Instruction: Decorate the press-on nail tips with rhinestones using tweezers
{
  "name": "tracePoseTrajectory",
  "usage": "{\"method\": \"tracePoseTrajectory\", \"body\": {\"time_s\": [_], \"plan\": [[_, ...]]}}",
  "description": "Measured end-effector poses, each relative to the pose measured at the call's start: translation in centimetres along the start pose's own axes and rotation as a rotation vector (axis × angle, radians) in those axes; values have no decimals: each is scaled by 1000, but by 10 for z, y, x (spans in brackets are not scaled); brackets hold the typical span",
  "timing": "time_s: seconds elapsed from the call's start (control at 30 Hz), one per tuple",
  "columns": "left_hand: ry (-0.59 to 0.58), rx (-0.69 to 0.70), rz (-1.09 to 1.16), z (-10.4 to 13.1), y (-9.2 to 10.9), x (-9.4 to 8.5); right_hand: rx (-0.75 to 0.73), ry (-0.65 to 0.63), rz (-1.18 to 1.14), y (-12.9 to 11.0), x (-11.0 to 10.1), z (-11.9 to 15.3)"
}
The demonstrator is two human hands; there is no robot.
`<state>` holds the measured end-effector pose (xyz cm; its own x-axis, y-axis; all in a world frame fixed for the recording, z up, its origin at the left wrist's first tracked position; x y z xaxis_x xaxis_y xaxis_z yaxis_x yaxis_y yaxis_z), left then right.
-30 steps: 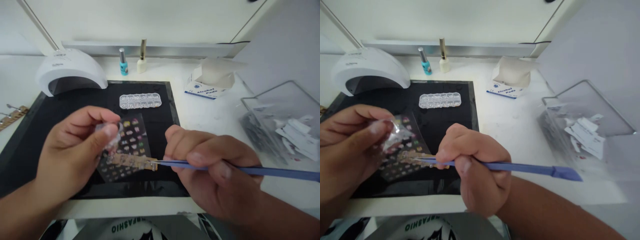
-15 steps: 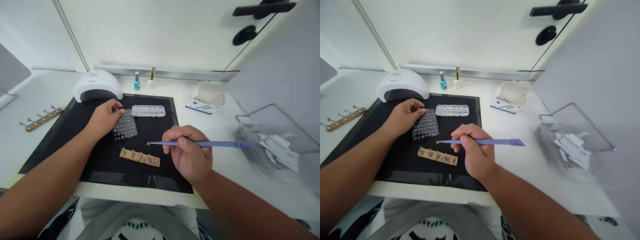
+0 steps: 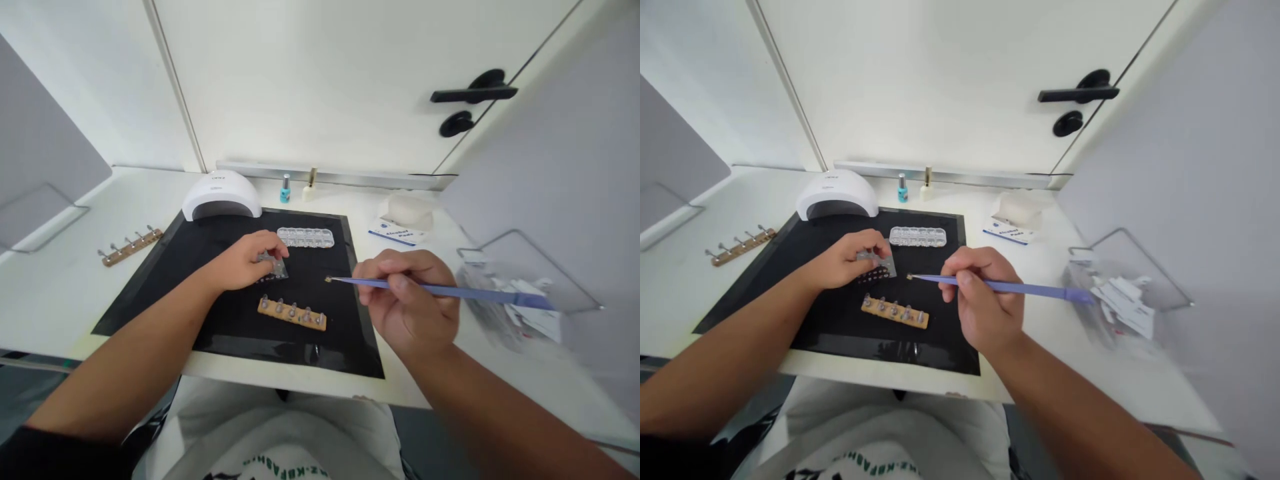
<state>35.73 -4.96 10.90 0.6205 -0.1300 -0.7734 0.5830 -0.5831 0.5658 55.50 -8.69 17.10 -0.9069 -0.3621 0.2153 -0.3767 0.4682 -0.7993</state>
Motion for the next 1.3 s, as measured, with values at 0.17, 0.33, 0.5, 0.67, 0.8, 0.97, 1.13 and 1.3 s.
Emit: {"method": "tracePoseTrajectory", "body": {"time_s": [0.17,0.33,0.5,0.67,0.8,0.97,1.13,1.3], "plan": [[-302,97,-14,16,36,21,7,-1,34,-9,-12,0],[-451,13,-236,25,45,49,64,7,29,9,-19,2],[-559,-41,-381,26,48,68,175,-9,-35,44,-18,11],[-601,-81,-439,28,40,68,329,-22,-53,70,-21,24],[-587,-87,-448,30,33,67,417,-6,-33,80,-27,30],[-552,-88,-447,33,29,68,499,-6,-16,85,-26,37],[-427,3,-443,29,36,61,564,-6,6,87,-27,38],[-359,31,-426,26,39,53,603,-2,-9,91,-29,37]]}}
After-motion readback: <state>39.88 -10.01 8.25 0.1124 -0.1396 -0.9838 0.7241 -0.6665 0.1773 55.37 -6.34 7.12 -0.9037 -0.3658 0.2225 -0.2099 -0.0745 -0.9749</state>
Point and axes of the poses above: each hand's wrist, its own z-axis away from the middle knuckle, its own x-axis out of the palm, y = z × x, the point moved 10 cm from there along -z, towards the middle knuckle, and after that the axes turned 4 degrees about x, right-handed, at the moved point
